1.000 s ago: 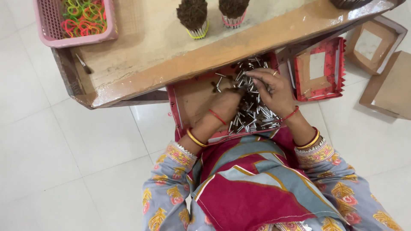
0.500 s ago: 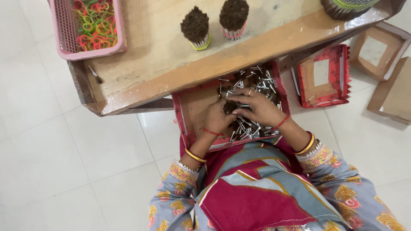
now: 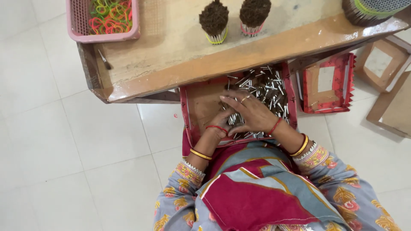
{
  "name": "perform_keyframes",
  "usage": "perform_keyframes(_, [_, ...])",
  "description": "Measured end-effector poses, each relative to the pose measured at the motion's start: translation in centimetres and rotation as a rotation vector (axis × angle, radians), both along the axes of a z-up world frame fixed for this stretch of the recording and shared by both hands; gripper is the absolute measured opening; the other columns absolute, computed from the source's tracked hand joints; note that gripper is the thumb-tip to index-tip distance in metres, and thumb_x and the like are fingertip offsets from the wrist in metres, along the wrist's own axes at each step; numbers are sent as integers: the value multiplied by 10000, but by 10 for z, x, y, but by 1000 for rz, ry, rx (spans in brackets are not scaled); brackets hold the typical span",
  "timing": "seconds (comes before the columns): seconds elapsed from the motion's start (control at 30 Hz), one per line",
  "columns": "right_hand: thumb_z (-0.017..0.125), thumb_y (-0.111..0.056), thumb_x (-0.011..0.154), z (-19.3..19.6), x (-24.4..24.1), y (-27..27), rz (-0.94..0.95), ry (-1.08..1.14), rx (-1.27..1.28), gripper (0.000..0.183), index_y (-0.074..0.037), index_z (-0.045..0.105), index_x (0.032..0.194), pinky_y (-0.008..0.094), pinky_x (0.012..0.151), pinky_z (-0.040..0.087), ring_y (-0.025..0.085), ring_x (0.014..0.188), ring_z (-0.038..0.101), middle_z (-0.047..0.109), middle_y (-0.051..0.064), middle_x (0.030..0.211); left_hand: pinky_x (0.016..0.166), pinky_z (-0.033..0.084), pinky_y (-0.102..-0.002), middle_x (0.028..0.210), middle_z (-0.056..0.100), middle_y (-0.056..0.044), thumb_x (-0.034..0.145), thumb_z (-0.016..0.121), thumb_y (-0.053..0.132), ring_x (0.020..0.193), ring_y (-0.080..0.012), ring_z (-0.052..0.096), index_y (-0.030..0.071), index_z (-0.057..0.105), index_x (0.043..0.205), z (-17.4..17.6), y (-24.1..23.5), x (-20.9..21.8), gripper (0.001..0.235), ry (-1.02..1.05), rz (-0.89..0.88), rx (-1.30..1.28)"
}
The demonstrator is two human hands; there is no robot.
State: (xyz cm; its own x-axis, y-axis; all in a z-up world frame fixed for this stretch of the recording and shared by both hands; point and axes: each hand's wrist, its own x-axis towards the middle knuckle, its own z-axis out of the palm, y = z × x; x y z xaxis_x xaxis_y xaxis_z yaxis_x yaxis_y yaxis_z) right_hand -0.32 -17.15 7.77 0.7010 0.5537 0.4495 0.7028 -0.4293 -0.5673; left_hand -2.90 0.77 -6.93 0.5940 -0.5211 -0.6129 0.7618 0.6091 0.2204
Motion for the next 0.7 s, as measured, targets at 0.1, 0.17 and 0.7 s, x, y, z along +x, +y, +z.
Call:
perform_keyframes(0.1, [866, -518, 727, 4, 7, 1, 72, 135, -127, 1104, -123, 275, 1572, 553, 1114, 426, 432, 1225, 595, 636, 225, 1332, 960, 579, -428, 1260, 698, -146, 953, 732, 207, 1142, -291, 687, 20, 620, 1333, -10, 7, 1, 438, -110, -95, -10])
perform_keyframes(0.17, [874, -511, 740, 8, 7, 4, 106, 237, -212, 1142, -111, 222, 1587, 552, 1091, 429, 416, 1175, 613, 658, 196, 1287, 978, 578, -408, 1282, 694, -154, 970, 726, 180, 1166, -290, 683, -6, 607, 1359, -1, 6, 1, 448, -182, -111, -23])
perform_keyframes(0.7, [857, -270, 775, -7, 14, 0, 123, 355, -11, 764, -109, 532, 1448, 478, 1042, 473, 400, 1226, 597, 622, 188, 1348, 908, 528, -332, 1282, 642, -99, 821, 663, 18, 1178, -212, 632, 36, 533, 1408, 51, 5, 19, 602, -602, -119, 365])
